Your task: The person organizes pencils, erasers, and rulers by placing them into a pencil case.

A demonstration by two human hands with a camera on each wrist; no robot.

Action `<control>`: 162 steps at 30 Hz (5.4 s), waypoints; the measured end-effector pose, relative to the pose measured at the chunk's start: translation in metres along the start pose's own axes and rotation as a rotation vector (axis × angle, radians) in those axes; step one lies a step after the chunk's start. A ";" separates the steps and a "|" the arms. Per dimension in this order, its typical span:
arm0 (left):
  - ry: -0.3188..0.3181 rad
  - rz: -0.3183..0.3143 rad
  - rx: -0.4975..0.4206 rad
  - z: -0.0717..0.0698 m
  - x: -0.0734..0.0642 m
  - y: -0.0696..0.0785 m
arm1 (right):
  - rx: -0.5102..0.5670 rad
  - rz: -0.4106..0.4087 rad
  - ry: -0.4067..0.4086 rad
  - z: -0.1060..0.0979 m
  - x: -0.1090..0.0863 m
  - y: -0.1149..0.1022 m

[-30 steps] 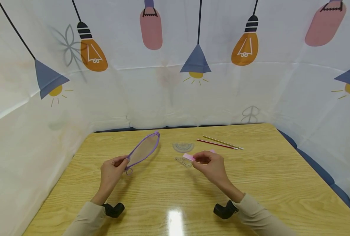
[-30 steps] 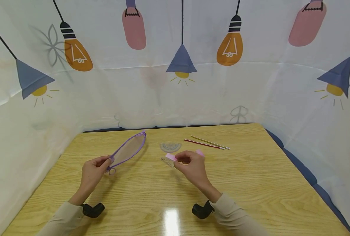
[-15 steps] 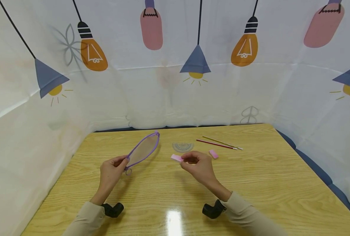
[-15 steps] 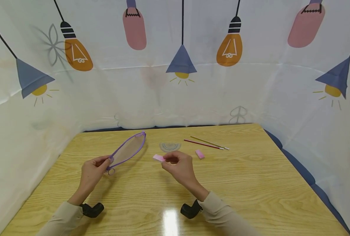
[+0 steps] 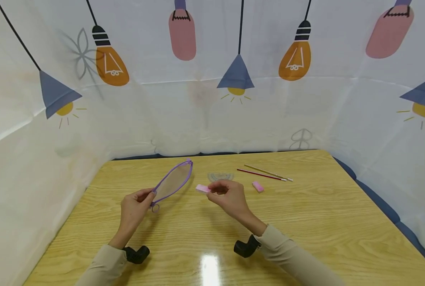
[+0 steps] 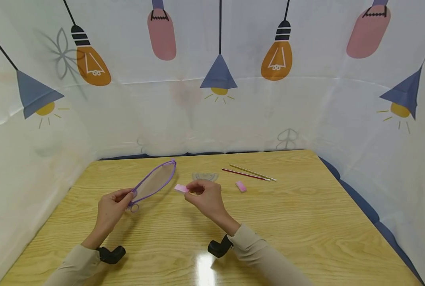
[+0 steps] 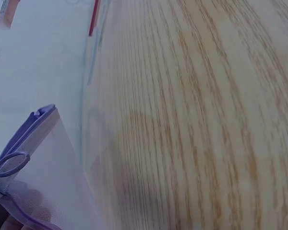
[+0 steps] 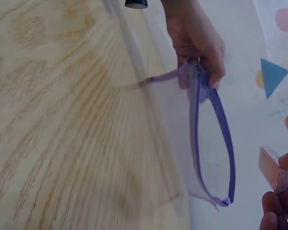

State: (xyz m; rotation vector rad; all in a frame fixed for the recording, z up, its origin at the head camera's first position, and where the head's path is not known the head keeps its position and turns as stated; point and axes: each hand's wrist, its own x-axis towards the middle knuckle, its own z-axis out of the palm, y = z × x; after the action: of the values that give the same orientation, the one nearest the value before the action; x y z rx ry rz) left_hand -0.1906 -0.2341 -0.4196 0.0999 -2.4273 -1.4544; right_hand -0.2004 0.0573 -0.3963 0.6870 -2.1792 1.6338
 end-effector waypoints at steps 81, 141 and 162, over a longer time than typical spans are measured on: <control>0.020 -0.002 -0.033 0.001 0.000 0.005 | -0.070 0.093 -0.192 0.090 0.055 0.029; 0.029 -0.003 -0.097 0.007 -0.005 0.012 | -0.290 -0.003 -0.350 0.104 0.071 0.048; 0.038 0.002 -0.101 0.010 -0.001 0.014 | -0.295 0.021 -0.340 0.096 0.076 0.045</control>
State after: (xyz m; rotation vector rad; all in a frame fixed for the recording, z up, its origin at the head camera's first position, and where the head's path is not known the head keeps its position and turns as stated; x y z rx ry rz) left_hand -0.1910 -0.2188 -0.4121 0.1020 -2.3188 -1.5573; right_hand -0.2859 -0.0382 -0.4195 0.9063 -2.6012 1.2351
